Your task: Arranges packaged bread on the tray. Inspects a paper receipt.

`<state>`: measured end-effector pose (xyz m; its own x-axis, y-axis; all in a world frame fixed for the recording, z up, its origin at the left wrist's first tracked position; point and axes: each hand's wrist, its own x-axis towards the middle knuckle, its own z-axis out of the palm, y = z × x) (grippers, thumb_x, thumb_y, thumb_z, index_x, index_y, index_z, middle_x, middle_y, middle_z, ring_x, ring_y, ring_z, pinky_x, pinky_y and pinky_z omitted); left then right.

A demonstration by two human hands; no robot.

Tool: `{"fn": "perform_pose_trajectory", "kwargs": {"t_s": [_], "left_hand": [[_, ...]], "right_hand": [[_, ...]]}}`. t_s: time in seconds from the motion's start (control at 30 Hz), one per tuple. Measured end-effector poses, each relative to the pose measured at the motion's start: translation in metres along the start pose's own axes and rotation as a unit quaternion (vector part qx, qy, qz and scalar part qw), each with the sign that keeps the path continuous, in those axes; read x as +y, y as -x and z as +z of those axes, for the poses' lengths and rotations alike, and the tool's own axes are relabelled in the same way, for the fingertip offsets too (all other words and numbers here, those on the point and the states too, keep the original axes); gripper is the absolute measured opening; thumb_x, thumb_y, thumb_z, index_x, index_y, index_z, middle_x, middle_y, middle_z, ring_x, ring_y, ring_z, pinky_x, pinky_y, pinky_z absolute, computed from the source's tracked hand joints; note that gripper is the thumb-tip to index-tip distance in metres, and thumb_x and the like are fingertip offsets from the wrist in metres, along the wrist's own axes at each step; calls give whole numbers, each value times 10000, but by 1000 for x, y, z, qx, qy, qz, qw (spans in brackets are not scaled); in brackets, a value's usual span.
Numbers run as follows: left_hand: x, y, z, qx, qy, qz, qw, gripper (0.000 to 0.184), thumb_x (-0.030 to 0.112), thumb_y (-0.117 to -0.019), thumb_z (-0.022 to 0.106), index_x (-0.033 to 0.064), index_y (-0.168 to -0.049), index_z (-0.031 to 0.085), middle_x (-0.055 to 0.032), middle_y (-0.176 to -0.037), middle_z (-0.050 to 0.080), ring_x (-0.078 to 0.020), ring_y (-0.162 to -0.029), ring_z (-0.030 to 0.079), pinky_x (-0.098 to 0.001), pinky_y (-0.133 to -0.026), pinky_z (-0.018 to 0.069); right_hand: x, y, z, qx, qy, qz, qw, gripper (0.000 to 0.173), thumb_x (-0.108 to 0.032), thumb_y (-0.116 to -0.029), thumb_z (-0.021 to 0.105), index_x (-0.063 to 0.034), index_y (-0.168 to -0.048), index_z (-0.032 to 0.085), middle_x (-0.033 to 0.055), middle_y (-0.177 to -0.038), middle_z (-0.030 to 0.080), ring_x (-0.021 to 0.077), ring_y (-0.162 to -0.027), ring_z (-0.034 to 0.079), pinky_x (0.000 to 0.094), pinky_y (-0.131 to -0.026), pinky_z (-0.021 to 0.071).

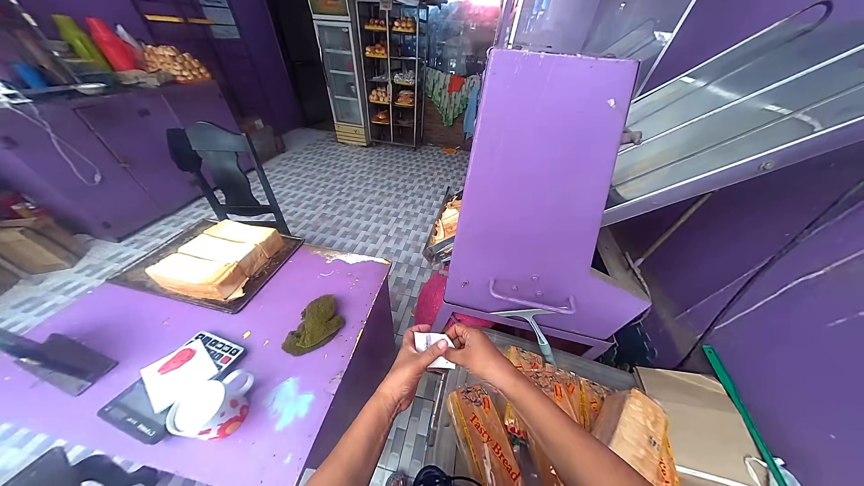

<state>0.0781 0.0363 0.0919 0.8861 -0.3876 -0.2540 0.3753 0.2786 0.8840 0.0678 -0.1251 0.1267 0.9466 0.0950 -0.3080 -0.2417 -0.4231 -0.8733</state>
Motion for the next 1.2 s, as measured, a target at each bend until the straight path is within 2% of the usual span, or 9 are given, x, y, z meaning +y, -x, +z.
{"fn": "perform_pose_trajectory", "kwargs": {"t_s": [0.13,0.33,0.47,0.7,0.77,0.87,0.93,1.03,1.2], "left_hand": [[2,-1,-8,17,5,-9,1000,286,-74,-963,595,-60,-1234,506,-134,-994,709,-179,-853,719,-330,-796,604],[5,2,-31,47,-41,1,998,124,-95,-966,520,-40,-1058,583,-76,-873,686,-143,-760,695,-307,-739,602],[9,3,-44,55,-58,-1,997,122,-89,-973,530,-45,-1075,577,-75,-879,669,-136,-760,681,-301,-750,593],[13,9,-47,54,5,-28,998,39,20,-1057,477,-2,-1076,504,-115,-926,680,-188,-803,710,-345,-769,607],[15,11,-48,55,5,-39,998,55,28,-1067,447,2,-1101,483,-133,-942,681,-206,-785,721,-350,-730,619],[19,10,-55,37,-39,-32,998,35,5,-1055,447,15,-1088,453,-104,-871,657,-172,-724,700,-316,-683,605],[20,9,-61,17,-61,-25,998,61,-9,-1037,486,27,-1075,456,-76,-840,643,-143,-712,680,-297,-685,589],[24,8,-68,-5,-82,-17,996,153,-47,-1002,545,25,-1115,470,-52,-847,618,-128,-724,654,-297,-701,573],[30,8,-73,43,-107,17,993,328,-95,-933,632,-13,-1227,514,-83,-849,631,-138,-706,630,-291,-667,549]], "right_hand": [[-3,2,-5,1,12,11,1000,185,-55,-965,665,40,-1116,618,113,-930,635,141,-810,604,309,-777,515],[10,-1,-8,32,-73,30,996,109,-7,-967,645,42,-1052,597,60,-820,605,82,-680,568,230,-650,486],[19,-2,-4,39,-151,43,987,62,17,-980,616,30,-1027,578,69,-836,613,96,-678,584,229,-640,502],[20,1,11,30,-324,46,944,110,118,-964,530,11,-978,507,109,-880,640,167,-774,660,315,-757,584],[21,1,17,27,-339,52,939,173,146,-949,525,12,-1052,487,115,-913,633,174,-786,664,324,-757,589],[25,-1,24,3,-338,44,940,418,161,-929,508,31,-1325,477,158,-1074,634,213,-889,674,356,-794,588],[26,0,26,-17,-329,45,943,498,160,-927,484,21,-1404,463,172,-1154,629,224,-939,673,363,-813,584],[26,1,28,-20,-316,53,947,423,151,-926,483,33,-1331,512,167,-1120,643,217,-896,679,349,-761,591],[28,6,32,3,-275,45,960,162,115,-952,553,21,-1084,542,94,-890,639,164,-730,669,305,-669,599]]}}
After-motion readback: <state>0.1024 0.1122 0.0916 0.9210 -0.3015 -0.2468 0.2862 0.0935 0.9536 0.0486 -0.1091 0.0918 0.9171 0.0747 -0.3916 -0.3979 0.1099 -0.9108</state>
